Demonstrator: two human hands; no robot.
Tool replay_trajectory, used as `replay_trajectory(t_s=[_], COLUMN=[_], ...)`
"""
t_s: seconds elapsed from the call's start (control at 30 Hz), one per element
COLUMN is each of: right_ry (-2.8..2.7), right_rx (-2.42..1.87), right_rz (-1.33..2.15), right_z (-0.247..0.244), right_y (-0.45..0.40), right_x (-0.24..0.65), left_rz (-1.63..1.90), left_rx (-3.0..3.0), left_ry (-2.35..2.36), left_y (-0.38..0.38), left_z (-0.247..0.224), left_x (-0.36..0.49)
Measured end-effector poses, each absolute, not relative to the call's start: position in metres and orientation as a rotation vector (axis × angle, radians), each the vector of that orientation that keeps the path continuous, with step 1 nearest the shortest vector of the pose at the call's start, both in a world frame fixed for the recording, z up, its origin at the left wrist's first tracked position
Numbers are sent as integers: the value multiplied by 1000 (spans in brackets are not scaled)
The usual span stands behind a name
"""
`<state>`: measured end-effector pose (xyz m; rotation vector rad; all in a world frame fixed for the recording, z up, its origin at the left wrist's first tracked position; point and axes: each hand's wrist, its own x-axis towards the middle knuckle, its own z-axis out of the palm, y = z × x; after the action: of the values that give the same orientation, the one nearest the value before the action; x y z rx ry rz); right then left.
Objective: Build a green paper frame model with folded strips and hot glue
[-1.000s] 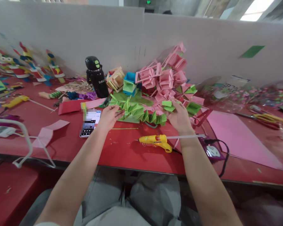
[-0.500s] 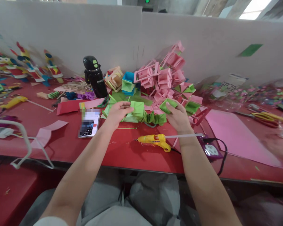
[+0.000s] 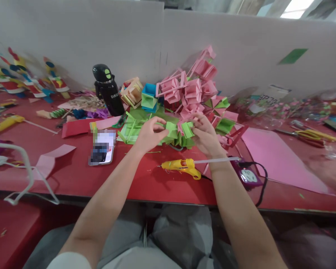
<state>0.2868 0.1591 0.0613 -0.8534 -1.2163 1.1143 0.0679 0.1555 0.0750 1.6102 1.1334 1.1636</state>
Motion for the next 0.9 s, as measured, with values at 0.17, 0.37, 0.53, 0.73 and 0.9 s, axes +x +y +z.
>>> replay_trajectory(t_s=[0.17, 0.37, 0.53, 0.73, 0.9], right_ry=[-1273, -1605, -2025, -2037, -2162], right_rx=[-1050, -1459, -1507, -1508, -1463], right_rz=[1012, 877, 909, 707, 251], right_z=[63, 66, 61, 41, 38], right_y=[159, 147, 117, 107, 117], right_x=[296, 323, 342, 339, 340], left_rz=[1299, 1311, 1261, 1261, 1249], left_rx=[1683, 1653, 1635, 1605, 1590], left_ry=[1092, 1051, 1051, 1063, 1057], left_y=[161, 164, 160, 158, 156], left_z=[56, 53, 55, 56, 59], left_x=[60, 57, 57, 56, 56])
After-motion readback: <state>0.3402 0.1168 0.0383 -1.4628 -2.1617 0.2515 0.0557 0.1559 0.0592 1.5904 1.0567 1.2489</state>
